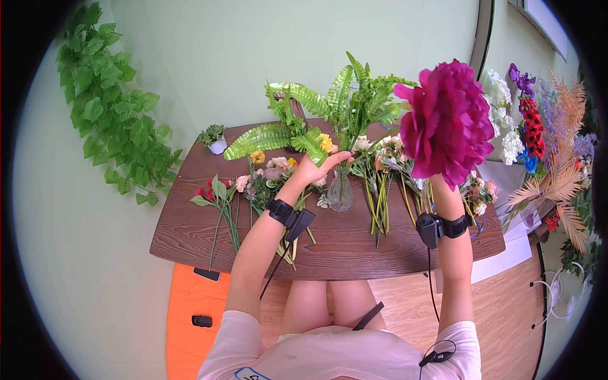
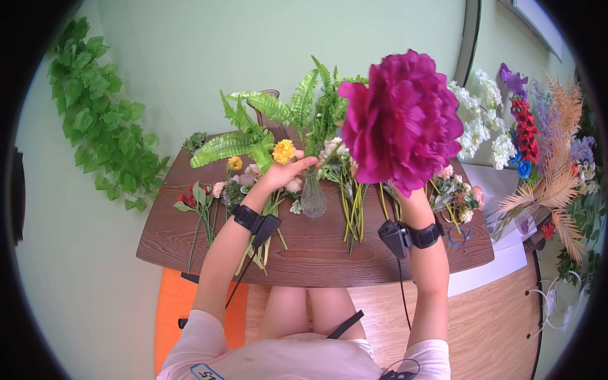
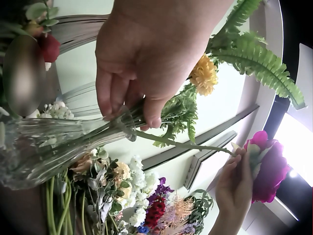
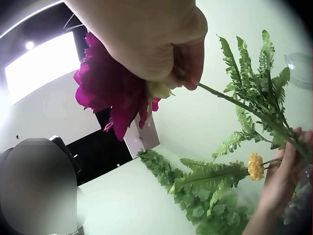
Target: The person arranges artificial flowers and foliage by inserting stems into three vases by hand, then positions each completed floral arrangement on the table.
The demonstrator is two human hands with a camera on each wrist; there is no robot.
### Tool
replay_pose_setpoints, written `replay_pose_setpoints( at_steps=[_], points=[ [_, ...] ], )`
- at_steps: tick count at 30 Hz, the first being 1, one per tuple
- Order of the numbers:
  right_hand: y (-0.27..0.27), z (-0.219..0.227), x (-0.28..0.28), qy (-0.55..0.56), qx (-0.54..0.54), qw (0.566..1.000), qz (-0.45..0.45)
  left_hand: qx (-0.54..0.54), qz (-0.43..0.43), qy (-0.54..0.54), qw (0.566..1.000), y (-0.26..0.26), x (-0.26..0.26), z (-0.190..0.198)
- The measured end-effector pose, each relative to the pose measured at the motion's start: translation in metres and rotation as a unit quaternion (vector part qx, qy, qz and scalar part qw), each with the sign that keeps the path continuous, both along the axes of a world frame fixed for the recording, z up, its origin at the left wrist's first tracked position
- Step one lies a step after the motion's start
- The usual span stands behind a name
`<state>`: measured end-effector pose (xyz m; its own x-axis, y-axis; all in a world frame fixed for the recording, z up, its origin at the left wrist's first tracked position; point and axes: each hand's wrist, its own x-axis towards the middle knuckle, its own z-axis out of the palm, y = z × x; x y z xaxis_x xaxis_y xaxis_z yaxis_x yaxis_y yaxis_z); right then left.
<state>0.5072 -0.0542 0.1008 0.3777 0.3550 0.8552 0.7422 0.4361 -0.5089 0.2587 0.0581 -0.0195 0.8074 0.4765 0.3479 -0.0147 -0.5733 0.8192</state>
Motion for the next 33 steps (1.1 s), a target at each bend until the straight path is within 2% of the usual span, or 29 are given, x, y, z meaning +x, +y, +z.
replay_pose_setpoints(
  at_steps=[5,11,12,14,15,17,18,19,20,22,26,28,29,31,33],
  points=[
    [-0.015,-0.042,-0.033,-0.098,0.007,0.994,-0.045,-0.008,0.005,0.018,1.0,0.007,0.001,-0.004],
    [-0.021,-0.08,-0.072,-0.213,0.017,0.972,-0.101,-0.074,0.006,0.026,0.997,0.005,0.002,0.0],
    [-0.028,-0.071,-0.083,-0.213,0.017,0.972,-0.101,-0.074,-0.005,0.038,0.997,-0.002,-0.002,0.009],
    [-0.046,-0.056,-0.104,-0.191,-0.091,0.974,-0.08,-0.074,-0.016,0.051,0.996,-0.008,-0.006,0.015],
    [-0.044,-0.059,-0.106,-0.19,-0.09,0.974,-0.08,-0.086,-0.031,0.034,0.995,-0.009,-0.007,0.016],
    [-0.032,-0.076,-0.105,-0.061,-0.076,0.995,-0.009,-0.097,-0.046,0.017,0.994,-0.012,-0.01,0.018],
    [-0.022,-0.085,-0.1,-0.047,-0.059,0.997,0.035,-0.09,-0.032,0.021,0.995,-0.015,-0.012,0.021],
    [-0.018,-0.094,-0.094,-0.046,-0.059,0.997,0.034,-0.082,-0.017,0.025,0.996,-0.018,-0.013,0.025],
    [-0.016,-0.093,-0.098,-0.089,-0.071,0.993,0.034,-0.082,-0.018,0.025,0.996,-0.022,-0.014,0.029],
    [-0.011,-0.096,-0.101,-0.154,-0.061,0.986,0.031,-0.083,0.036,0.04,0.995,-0.027,-0.015,0.035],
    [-0.006,-0.103,-0.1,-0.159,-0.037,0.987,0.002,-0.121,0.032,0.083,0.989,-0.009,-0.011,0.019],
    [-0.004,-0.107,-0.092,-0.238,-0.041,0.97,-0.034,-0.059,0.011,0.036,0.998,0.004,-0.005,0.002],
    [-0.007,-0.105,-0.096,-0.237,-0.041,0.97,-0.035,-0.058,0.01,0.037,0.998,0.007,-0.004,-0.001],
    [-0.014,-0.1,-0.105,-0.148,-0.037,0.988,0.02,-0.021,-0.006,-0.001,1.0,0.013,-0.002,-0.008],
    [-0.017,-0.096,-0.11,-0.119,-0.04,0.991,0.046,-0.017,-0.004,-0.006,1.0,0.011,-0.003,-0.005]
  ],
)
